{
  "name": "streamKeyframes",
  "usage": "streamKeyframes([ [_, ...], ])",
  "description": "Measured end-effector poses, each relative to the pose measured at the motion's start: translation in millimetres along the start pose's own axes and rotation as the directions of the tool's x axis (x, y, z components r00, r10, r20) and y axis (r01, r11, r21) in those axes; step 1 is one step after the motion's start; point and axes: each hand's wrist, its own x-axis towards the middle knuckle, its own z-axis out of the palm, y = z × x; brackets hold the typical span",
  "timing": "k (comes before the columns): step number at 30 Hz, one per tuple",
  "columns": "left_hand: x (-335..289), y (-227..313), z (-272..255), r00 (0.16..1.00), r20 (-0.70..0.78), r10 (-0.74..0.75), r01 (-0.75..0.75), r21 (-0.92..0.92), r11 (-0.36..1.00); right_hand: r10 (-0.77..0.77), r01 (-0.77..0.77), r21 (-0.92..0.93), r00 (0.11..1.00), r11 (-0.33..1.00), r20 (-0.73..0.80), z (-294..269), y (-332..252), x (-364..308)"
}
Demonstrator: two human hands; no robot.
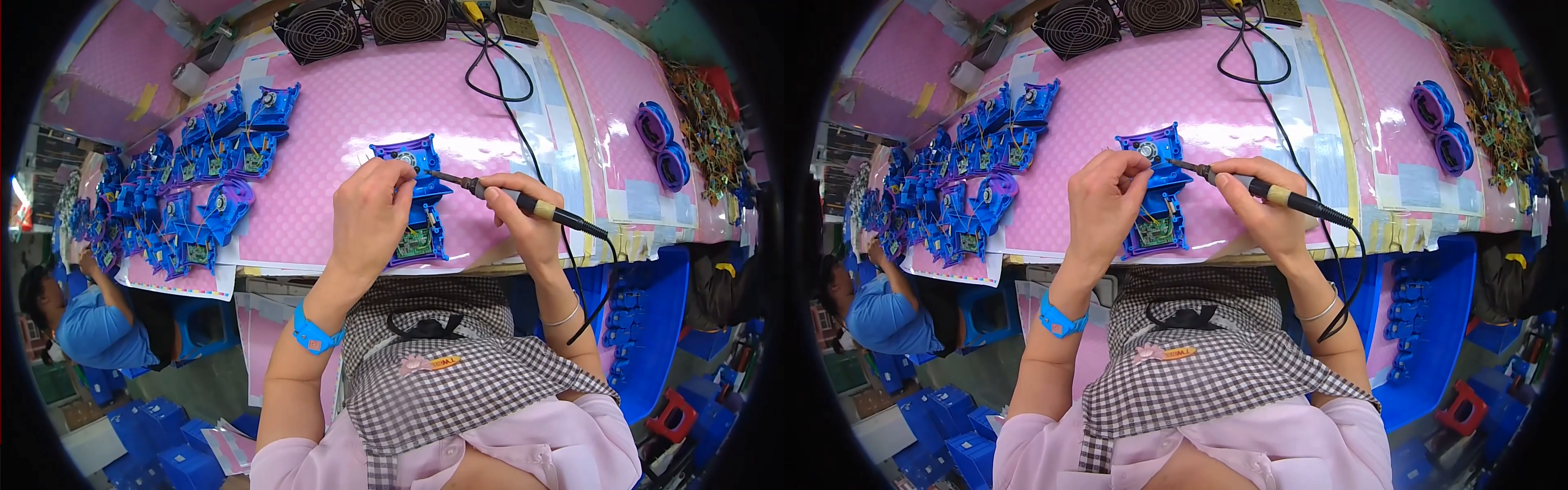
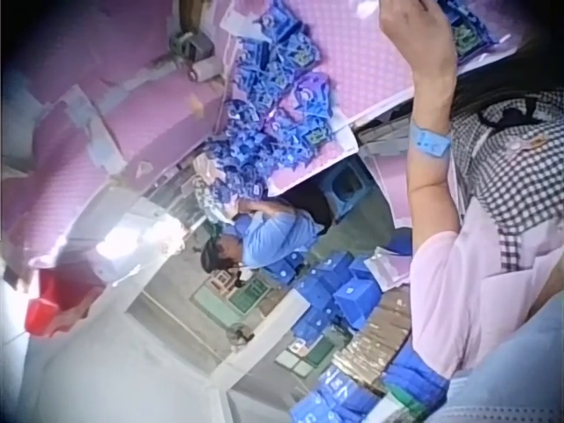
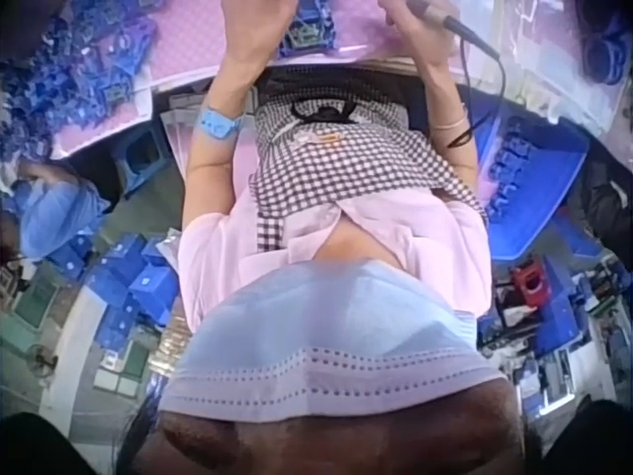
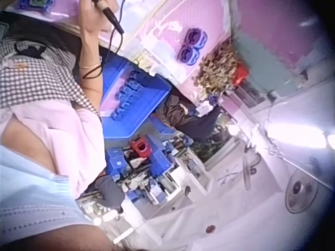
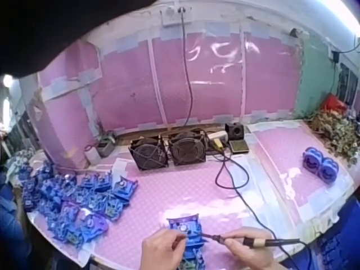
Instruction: Solder electronic components onto small blue circuit boards and organize them on a workbench.
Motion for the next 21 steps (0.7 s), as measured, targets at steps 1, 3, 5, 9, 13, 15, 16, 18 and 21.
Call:
streamKeyframes([
  [1,1,-1,2,1.000,-0.002,0.027,-0.026,0.022,0.999,-0.013,0.013,-0.007,1.000,1.000,0.004,1,1,0],
  [3,1,-3,4,1.000,-0.005,0.027,-0.027,0.023,0.999,-0.025,0.025,-0.014,1.000,1.000,0.010,1,1,1],
  [5,1,-4,6,1.000,-0.008,0.027,-0.027,0.025,0.999,-0.010,0.010,-0.011,1.000,1.000,0.003,0,1,1],
  [9,2,-6,8,1.000,0.001,0.031,-0.031,0.036,0.999,-0.029,0.029,-0.037,1.000,0.999,0.005,-1,2,1],
  [13,4,-6,10,1.000,0.006,0.024,-0.024,0.047,0.999,-0.047,0.047,-0.042,0.999,0.998,0.014,0,2,2],
  [15,3,-7,10,1.000,0.013,0.028,-0.029,0.058,0.998,-0.051,0.052,-0.042,0.999,0.998,0.019,1,1,2],
  [16,3,-7,9,0.999,0.020,0.033,-0.034,0.068,0.997,-0.053,0.054,-0.046,0.998,0.997,0.028,1,0,2],
  [18,1,-3,0,0.997,-0.055,-0.054,0.053,-0.010,0.999,-0.055,0.056,-0.050,0.998,0.997,0.033,1,0,3],
  [21,-10,-18,-18,0.940,-0.223,-0.259,0.210,-0.221,0.952,-0.083,0.087,-0.084,0.996,0.993,0.044,-2,0,2],
])
